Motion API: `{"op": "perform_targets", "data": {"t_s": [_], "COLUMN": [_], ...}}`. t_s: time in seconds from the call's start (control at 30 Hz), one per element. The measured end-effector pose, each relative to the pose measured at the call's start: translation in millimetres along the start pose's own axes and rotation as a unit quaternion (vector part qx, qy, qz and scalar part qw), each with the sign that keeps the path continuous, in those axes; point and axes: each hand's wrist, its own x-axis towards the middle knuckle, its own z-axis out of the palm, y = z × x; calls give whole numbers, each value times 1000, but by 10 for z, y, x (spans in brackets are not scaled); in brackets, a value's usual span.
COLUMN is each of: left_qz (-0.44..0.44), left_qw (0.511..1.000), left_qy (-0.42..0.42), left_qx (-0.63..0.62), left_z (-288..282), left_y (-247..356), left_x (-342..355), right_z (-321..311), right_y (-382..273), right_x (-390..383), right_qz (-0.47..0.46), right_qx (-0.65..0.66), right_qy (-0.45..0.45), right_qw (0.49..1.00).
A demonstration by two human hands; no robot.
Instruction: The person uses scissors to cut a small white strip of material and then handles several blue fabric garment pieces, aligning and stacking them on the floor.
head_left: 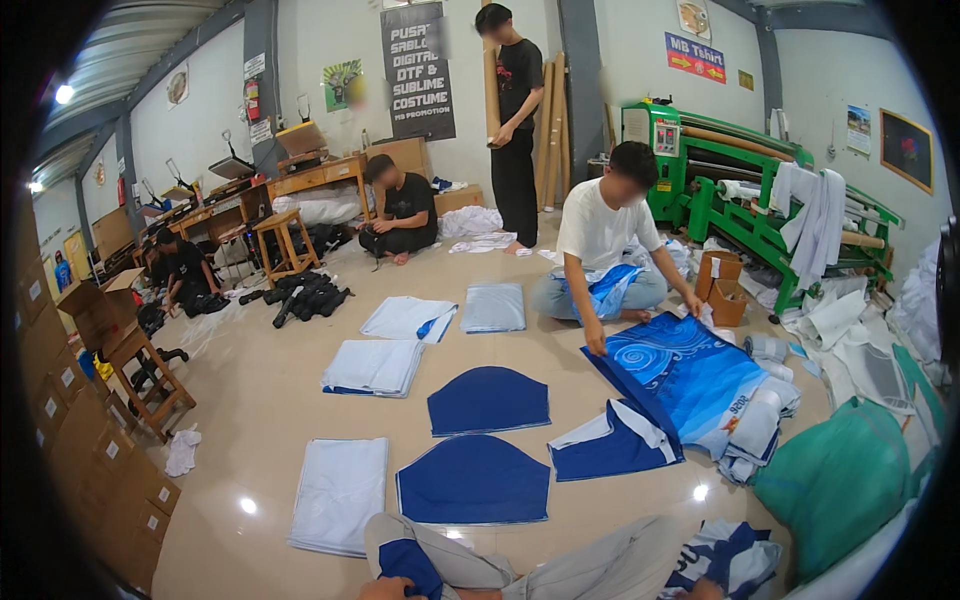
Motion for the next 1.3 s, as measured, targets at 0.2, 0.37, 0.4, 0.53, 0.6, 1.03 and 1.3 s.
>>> {"op": "perform_targets", "data": {"t_s": [0.2, 0.37, 0.4, 0.53, 0.6, 1.03, 1.3], "left_qz": [18, 145, 197, 415, 488, 488, 369], "left_qw": [987, 967, 965, 908, 871, 787, 731], "left_qy": [150, 200, 162, 56, 2, 194, 301], "left_qx": [62, 61, 59, 18, -58, -324, -489], "left_z": [-725, -910, -979, -935, -895, -1185, -1493], "left_y": [580, 676, 984, 1897, 2410, 2740, 2150], "left_x": [-97, 64, 132, 517, 574, 678, 836], "right_z": [289, -1034, -1531, -2764, -3373, -5115, -5232], "right_y": [-472, -1398, -1248, -1298, -1577, -3821, -4824], "right_x": [-374, -928, -1085, -1355, -1514, -1261, -866], "right_qz": [-16, 10, -2, -132, -219, -382, -403], "right_qx": [135, 295, 290, 430, 541, 654, 717], "right_qy": [-49, 198, 173, 413, 372, 229, 139], "right_qw": [989, 935, 941, 792, 722, 612, 552]}}
